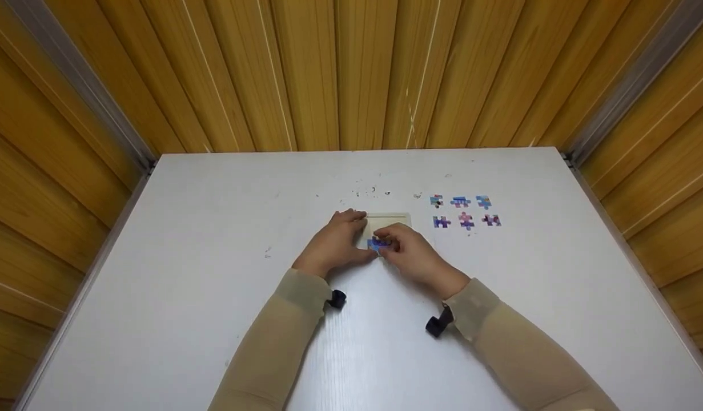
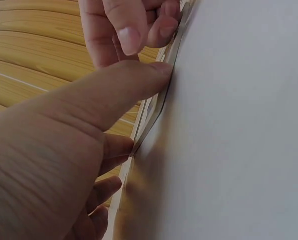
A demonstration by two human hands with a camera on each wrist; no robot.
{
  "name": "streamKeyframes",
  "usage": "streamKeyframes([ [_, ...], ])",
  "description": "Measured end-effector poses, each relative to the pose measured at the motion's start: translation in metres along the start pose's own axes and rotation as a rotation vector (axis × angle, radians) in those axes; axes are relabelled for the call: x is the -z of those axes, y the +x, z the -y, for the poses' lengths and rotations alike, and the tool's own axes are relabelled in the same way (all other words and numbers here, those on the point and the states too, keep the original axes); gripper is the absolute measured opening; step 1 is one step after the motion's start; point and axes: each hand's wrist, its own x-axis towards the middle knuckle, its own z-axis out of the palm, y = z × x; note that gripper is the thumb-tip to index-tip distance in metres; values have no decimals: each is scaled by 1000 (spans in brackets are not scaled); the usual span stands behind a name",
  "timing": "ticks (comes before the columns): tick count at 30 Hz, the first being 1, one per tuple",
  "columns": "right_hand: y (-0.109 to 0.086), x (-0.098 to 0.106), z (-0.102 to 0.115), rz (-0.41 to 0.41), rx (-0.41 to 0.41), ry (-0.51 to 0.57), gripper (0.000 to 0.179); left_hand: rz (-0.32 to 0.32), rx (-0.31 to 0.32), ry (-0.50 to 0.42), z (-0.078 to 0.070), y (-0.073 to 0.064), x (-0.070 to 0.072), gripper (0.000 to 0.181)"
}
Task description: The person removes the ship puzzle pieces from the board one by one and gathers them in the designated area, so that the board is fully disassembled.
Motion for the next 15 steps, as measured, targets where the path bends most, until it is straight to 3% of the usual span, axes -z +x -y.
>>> streamKeyframes([
  [15,5,-9,4,19,-2,-175,45,-7,-39,0,2,1,0,91],
])
